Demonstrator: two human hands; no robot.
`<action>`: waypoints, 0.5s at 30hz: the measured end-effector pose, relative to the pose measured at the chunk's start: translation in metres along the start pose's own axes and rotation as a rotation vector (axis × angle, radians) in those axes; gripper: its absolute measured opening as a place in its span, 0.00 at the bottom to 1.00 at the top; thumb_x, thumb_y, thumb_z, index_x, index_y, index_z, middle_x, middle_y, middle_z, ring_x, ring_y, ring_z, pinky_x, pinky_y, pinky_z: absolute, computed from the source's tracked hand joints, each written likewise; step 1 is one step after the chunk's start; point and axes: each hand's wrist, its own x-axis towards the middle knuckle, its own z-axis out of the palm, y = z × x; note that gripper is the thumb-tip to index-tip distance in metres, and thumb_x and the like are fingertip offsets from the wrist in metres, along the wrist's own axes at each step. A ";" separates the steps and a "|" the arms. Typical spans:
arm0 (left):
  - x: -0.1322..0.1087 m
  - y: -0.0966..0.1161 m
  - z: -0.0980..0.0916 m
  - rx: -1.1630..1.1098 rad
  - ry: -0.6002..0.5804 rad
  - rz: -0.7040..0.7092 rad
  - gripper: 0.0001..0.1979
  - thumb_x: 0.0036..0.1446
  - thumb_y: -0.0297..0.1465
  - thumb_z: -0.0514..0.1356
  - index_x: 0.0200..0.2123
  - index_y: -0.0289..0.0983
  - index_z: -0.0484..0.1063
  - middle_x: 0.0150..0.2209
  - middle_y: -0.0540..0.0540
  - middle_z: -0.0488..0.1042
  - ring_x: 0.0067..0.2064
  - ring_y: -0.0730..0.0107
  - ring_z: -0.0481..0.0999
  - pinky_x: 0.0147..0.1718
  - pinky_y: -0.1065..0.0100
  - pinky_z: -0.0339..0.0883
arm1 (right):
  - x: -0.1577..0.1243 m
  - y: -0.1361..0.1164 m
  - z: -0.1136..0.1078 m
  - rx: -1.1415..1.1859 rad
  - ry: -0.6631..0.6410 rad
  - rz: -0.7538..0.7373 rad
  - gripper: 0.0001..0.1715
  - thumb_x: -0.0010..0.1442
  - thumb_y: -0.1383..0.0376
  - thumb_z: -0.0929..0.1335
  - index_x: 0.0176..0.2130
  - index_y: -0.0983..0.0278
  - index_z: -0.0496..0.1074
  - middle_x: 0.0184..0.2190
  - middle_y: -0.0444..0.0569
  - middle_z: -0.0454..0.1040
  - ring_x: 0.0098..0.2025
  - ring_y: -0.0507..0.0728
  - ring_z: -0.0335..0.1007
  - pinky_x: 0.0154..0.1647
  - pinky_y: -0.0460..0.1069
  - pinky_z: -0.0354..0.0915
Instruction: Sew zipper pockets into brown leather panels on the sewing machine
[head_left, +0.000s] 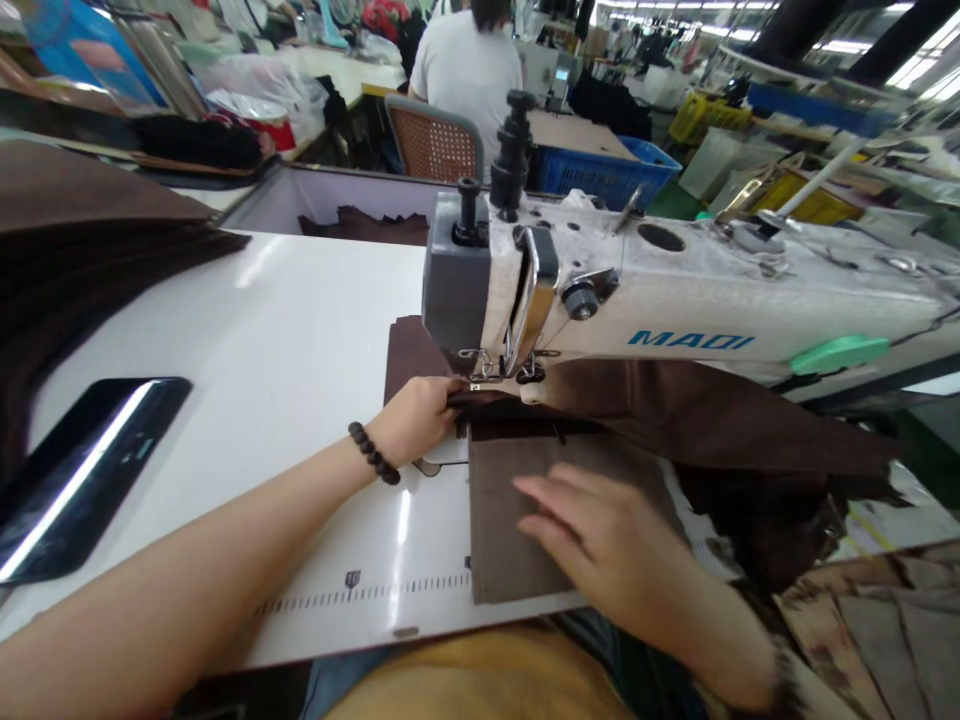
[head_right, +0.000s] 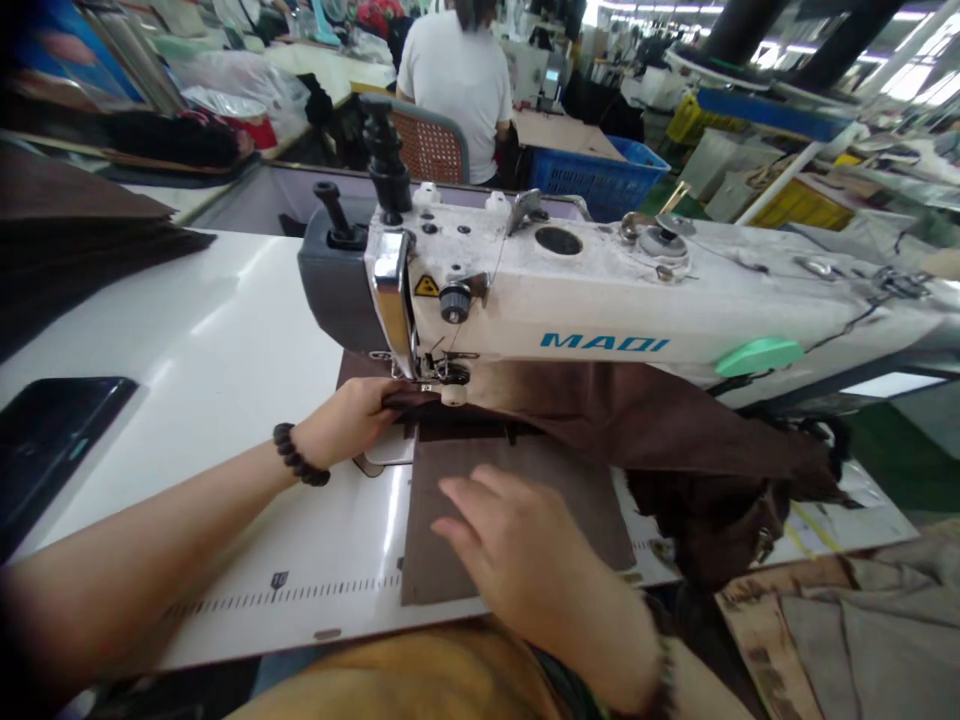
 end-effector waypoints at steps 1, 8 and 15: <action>0.002 -0.001 0.000 -0.039 0.002 -0.001 0.19 0.50 0.18 0.49 0.43 0.33 0.71 0.40 0.44 0.75 0.44 0.64 0.74 0.43 0.70 0.65 | 0.008 -0.005 0.010 -0.015 -0.052 0.033 0.18 0.60 0.63 0.62 0.49 0.67 0.66 0.39 0.53 0.72 0.38 0.56 0.70 0.37 0.50 0.67; 0.003 -0.005 -0.001 -0.173 -0.021 0.075 0.17 0.57 0.26 0.49 0.47 0.39 0.70 0.43 0.49 0.74 0.45 0.67 0.73 0.44 0.70 0.64 | 0.047 -0.010 0.030 0.028 -0.195 0.239 0.36 0.56 0.60 0.66 0.59 0.71 0.54 0.46 0.62 0.70 0.48 0.63 0.67 0.47 0.54 0.63; -0.001 0.005 0.004 -0.020 0.028 0.127 0.19 0.43 0.30 0.66 0.40 0.31 0.71 0.37 0.43 0.73 0.38 0.63 0.74 0.38 0.68 0.68 | 0.045 0.001 0.031 0.135 -0.101 0.177 0.33 0.52 0.62 0.69 0.55 0.66 0.59 0.45 0.56 0.71 0.47 0.61 0.67 0.48 0.54 0.62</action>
